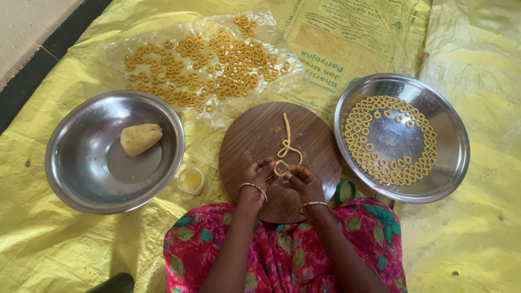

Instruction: The person rolls a small piece of dough into a thin rope on a wooden board, then shapes it into a ring and places it in a metal tray. The process is repeated with additional dough pieces.

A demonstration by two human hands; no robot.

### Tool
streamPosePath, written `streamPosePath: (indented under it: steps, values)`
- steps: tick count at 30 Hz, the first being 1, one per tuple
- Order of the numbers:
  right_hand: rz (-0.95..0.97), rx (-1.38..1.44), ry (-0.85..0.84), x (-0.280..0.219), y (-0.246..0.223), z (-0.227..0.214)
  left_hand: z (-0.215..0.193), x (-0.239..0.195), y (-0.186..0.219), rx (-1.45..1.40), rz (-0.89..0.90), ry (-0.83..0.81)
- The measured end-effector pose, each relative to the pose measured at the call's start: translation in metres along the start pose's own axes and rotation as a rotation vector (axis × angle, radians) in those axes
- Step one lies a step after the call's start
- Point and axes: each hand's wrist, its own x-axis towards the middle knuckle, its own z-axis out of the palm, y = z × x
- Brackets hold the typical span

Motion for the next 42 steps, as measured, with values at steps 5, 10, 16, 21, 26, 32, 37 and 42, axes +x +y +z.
streamPosePath:
  steps: [5,10,16,21,26,32,37,42]
  values:
    - [-0.1,-0.259,-0.004,0.005,-0.007,0.003,0.002,-0.002,0.005,0.226,0.046,0.039]
    - [-0.165,-0.489,-0.002,0.004,-0.016,0.006,0.007,-0.002,0.005,0.288,0.115,0.0]
    - [-0.285,-0.551,-0.039,0.005,-0.017,0.002,0.004,-0.004,0.006,0.342,0.058,-0.048]
    - [-0.299,-0.605,-0.047,0.004,-0.016,0.002,0.001,0.002,0.002,0.382,0.048,-0.049]
    - [-0.614,-0.773,-0.082,0.007,-0.03,0.003,-0.003,0.009,-0.004,0.439,0.132,-0.06]
    - [-0.456,-0.729,-0.329,0.016,-0.052,0.008,0.001,0.005,0.003,0.66,0.301,-0.057]
    - [-0.449,-0.809,-0.279,0.016,-0.052,0.013,0.009,-0.003,0.01,0.77,0.341,-0.025]
    - [-0.597,-0.827,-0.261,0.016,-0.05,0.012,0.01,-0.006,0.009,0.763,0.428,-0.018]
